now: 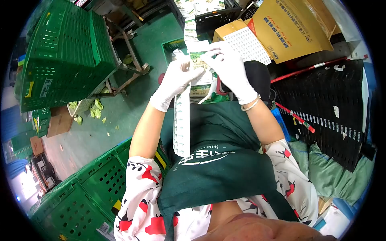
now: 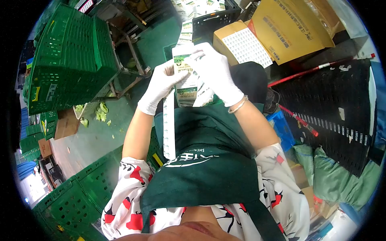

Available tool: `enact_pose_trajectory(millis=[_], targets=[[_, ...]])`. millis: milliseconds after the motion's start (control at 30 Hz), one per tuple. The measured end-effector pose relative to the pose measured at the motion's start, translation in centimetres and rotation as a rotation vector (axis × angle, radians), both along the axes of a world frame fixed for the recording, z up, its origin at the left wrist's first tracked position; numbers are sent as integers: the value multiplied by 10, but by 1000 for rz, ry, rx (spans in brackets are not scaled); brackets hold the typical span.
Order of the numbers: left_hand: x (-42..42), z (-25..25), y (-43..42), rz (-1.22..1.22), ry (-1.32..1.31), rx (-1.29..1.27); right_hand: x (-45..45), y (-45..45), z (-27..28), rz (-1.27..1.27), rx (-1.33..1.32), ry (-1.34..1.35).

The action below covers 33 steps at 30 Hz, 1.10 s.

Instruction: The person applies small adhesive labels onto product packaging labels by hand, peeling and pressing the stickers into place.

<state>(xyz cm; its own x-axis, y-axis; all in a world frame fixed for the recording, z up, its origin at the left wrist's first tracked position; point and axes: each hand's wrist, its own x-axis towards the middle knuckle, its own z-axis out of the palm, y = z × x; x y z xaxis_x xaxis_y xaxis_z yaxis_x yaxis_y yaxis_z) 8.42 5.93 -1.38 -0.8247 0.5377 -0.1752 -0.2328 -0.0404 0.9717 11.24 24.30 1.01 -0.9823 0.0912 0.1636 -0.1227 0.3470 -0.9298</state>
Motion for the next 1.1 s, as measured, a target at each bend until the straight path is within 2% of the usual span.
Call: enact_pose_trajectory(millis=[67,167,267,300,333,400,433,467,567,667,800,833,900,1000,1033,1100], targets=[[0,1,0,-8,-9,3,2,-5,2,-92,181,30],[0,3,-6,-3,-13,2,-5,-3,-15,-244,275,101],[0,13,-9,15,-1,-59,1,12,1,199,-162,-314],[0,15,-8,88,-93,97,6,12,5,267,-176,-311],[-9,13,-13,123,-26,-37,10,14,9,334,-142,-342],[-14,17,-16,160,-30,18,16,17,17,475,-72,-404],[-15,17,-15,164,-39,90,17,17,18,360,49,-367],[-14,16,-15,154,-17,72,14,18,9,241,25,-287],[-9,7,-10,100,55,-2,4,25,0,76,-270,-104],[-5,-1,-6,41,69,-34,-2,14,-1,29,-186,31],[-3,-2,-6,-24,53,-115,-11,3,-9,-8,79,149],[-2,-2,-7,-14,3,-24,-10,1,-9,-77,142,127],[-4,-4,-13,-9,13,-74,-9,0,-4,-214,270,85],[-2,7,-12,28,4,-22,-8,15,3,218,-189,-284],[-3,13,-10,80,-17,46,-1,14,7,294,-251,-285],[-12,14,-15,145,-86,121,7,16,13,459,-131,-346]])
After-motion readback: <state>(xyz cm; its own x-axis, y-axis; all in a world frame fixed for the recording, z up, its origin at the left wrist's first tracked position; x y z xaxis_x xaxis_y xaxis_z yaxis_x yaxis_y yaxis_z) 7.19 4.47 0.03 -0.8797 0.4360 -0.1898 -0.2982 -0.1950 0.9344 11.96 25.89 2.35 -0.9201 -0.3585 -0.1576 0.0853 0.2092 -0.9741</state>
